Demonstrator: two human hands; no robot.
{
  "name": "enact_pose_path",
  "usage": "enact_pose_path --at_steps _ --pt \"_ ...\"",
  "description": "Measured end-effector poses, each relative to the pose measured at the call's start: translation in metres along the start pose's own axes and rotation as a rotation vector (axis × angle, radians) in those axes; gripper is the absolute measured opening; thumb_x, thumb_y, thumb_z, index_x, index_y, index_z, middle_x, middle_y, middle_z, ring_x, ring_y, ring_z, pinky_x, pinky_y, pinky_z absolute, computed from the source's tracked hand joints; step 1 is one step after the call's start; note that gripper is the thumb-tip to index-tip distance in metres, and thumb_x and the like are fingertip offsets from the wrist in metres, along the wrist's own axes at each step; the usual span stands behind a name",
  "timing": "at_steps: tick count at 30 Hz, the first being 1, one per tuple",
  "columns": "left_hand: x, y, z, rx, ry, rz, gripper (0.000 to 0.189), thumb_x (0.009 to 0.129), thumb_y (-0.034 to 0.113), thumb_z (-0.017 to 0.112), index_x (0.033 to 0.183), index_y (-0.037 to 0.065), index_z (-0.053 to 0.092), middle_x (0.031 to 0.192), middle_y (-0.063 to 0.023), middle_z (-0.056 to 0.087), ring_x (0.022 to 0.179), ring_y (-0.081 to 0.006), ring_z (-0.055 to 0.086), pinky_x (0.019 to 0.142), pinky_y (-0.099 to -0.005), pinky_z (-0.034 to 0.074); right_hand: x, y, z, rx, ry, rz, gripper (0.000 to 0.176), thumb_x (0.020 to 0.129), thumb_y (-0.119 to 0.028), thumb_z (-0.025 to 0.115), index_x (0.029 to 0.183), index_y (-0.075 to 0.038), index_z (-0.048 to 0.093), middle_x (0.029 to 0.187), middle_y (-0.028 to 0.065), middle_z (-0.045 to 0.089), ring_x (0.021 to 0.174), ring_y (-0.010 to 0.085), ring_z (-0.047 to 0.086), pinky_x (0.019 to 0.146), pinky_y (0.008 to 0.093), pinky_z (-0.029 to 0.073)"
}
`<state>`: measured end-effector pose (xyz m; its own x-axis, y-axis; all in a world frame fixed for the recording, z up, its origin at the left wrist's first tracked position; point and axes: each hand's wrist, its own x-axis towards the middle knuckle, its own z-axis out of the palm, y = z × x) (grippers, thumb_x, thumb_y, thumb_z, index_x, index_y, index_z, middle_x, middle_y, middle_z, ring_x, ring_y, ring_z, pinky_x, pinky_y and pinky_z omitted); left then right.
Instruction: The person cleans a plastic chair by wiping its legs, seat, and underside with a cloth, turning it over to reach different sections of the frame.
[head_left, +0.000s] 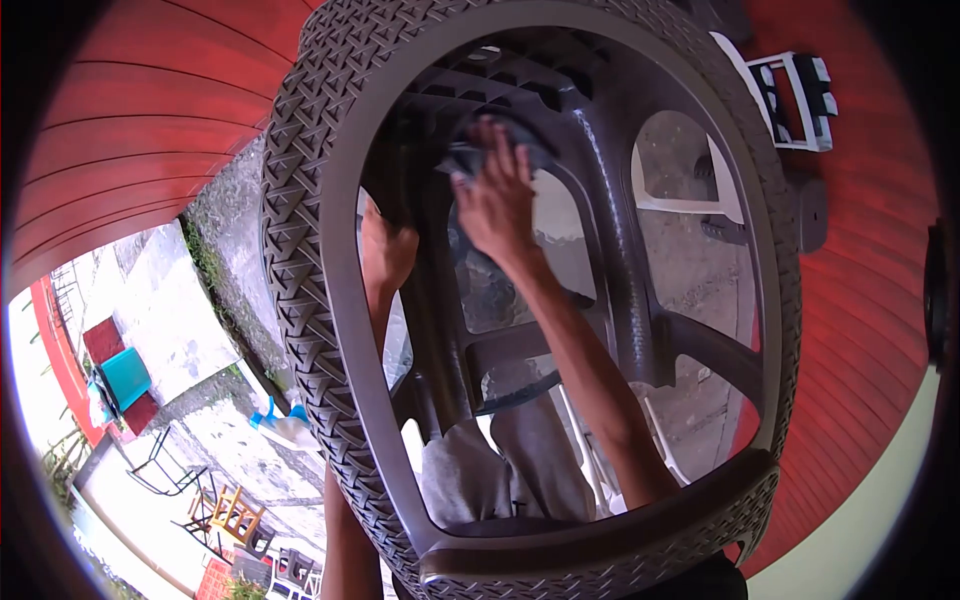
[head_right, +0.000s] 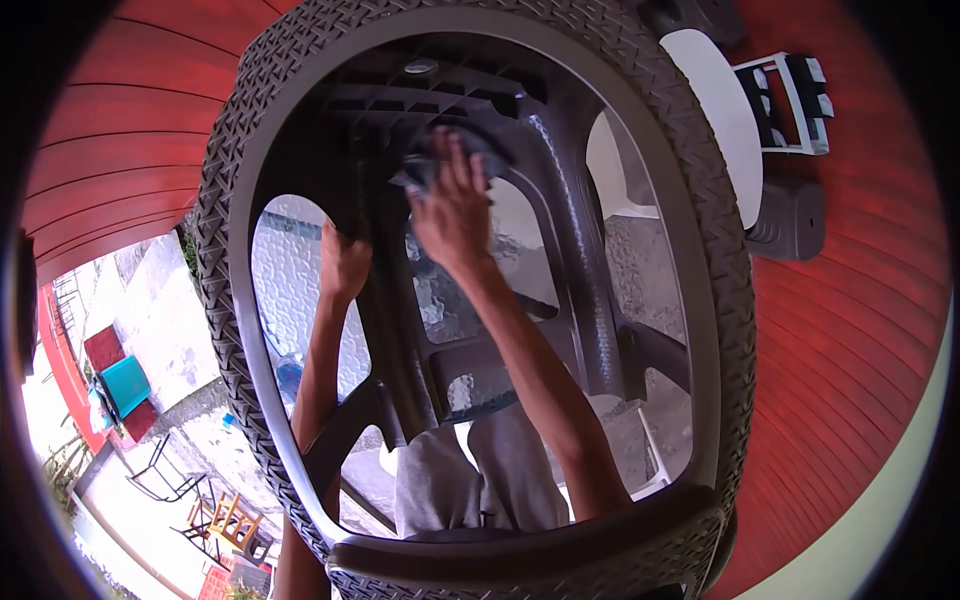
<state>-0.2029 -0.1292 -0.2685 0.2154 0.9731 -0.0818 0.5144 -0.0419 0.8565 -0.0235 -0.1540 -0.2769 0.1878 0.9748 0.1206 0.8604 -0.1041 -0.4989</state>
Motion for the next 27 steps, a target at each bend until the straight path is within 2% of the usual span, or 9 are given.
enact_pose_path --at_steps 3,6,8,10,14,19,21,24,27 --pt "0.002 0.002 0.001 -0.121 -0.002 -0.046 0.033 0.101 0.013 0.055 0.127 -0.005 0.063 0.109 -0.0189 0.072 0.103 -0.0238 0.065 0.094 -0.0404 0.05 -0.012 -0.027 0.004 0.076 -0.1 -0.169 0.067 0.095 -0.025 0.064 0.153 0.003 0.043 0.166 0.0216 0.03 0.155 0.0359 0.026 0.127 0.0524 0.018" --pt "0.002 0.009 0.003 -0.198 0.014 -0.18 0.05 0.11 0.037 0.05 0.132 -0.006 0.062 0.113 -0.0158 0.071 0.103 -0.0183 0.06 0.095 -0.0392 0.049 -0.061 -0.042 -0.022 0.071 -0.467 -0.249 0.067 0.089 -0.018 0.069 0.149 0.004 0.048 0.164 0.0218 0.034 0.154 0.0371 0.028 0.126 0.0537 0.02" --pt "0.0 -0.003 0.007 -0.137 0.036 -0.239 0.064 0.109 0.05 0.045 0.133 -0.007 0.061 0.116 -0.0165 0.07 0.105 -0.0192 0.06 0.096 -0.0391 0.049 -0.107 -0.056 -0.037 0.262 -0.491 -0.225 0.067 0.083 -0.012 0.071 0.144 0.007 0.052 0.162 0.0221 0.037 0.154 0.0377 0.028 0.126 0.0548 0.021" --pt "0.005 -0.003 0.002 -0.115 0.038 -0.287 0.072 0.109 0.057 0.041 0.136 -0.007 0.059 0.12 -0.0182 0.069 0.109 -0.0221 0.06 0.098 -0.0394 0.048 -0.126 -0.064 -0.048 0.248 -0.485 -0.212 0.057 0.084 -0.013 0.068 0.137 0.006 0.059 0.163 0.0197 0.035 0.155 0.0349 0.028 0.124 0.0545 0.025" --pt "0.004 0.005 -0.005 -0.17 -0.059 -0.393 0.074 0.109 0.058 0.039 0.143 -0.007 0.052 0.131 -0.0236 0.065 0.123 -0.0316 0.06 0.106 -0.0412 0.045 -0.097 -0.062 -0.034 0.109 -0.52 -0.182 0.053 0.083 -0.014 0.067 0.134 0.004 0.065 0.165 0.0192 0.034 0.155 0.034 0.027 0.124 0.0546 0.024" --pt "0.001 0.015 -0.001 -0.297 -0.004 -0.258 0.066 0.11 0.052 0.041 0.139 -0.006 0.055 0.129 -0.0234 0.066 0.12 -0.0309 0.063 0.105 -0.0408 0.045 -0.023 -0.055 0.015 0.149 -0.023 -0.247 0.062 0.078 -0.012 0.066 0.137 0.004 0.062 0.162 0.0223 0.037 0.155 0.035 0.027 0.126 0.0557 0.02" --pt "0.0 0.018 0.0 -0.305 0.045 -0.233 0.061 0.111 0.048 0.043 0.137 -0.006 0.057 0.127 -0.0229 0.068 0.117 -0.0299 0.064 0.103 -0.0408 0.046 -0.036 -0.058 0.011 0.195 -0.114 -0.224 0.065 0.078 -0.01 0.065 0.141 0.005 0.057 0.163 0.0224 0.035 0.156 0.0363 0.025 0.126 0.0565 0.019" --pt "-0.001 0.039 -0.007 -0.201 0.025 -0.427 0.056 0.111 0.044 0.046 0.135 -0.005 0.058 0.126 -0.023 0.068 0.113 -0.0323 0.065 0.101 -0.0427 0.047 -0.089 -0.065 -0.017 0.105 -0.397 -0.208 0.063 0.079 -0.01 0.065 0.141 0.003 0.059 0.163 0.0222 0.036 0.155 0.0349 0.027 0.125 0.0545 0.021" --pt "0.001 0.021 -0.001 -0.111 0.048 -0.322 0.051 0.11 0.039 0.048 0.132 -0.006 0.059 0.122 -0.0252 0.07 0.111 -0.0396 0.067 0.098 -0.045 0.048 -0.173 -0.07 -0.053 0.125 -0.548 -0.235 0.074 0.08 -0.009 0.065 0.151 0.002 0.047 0.167 0.0187 0.031 0.157 0.0331 0.025 0.125 0.0535 0.022"
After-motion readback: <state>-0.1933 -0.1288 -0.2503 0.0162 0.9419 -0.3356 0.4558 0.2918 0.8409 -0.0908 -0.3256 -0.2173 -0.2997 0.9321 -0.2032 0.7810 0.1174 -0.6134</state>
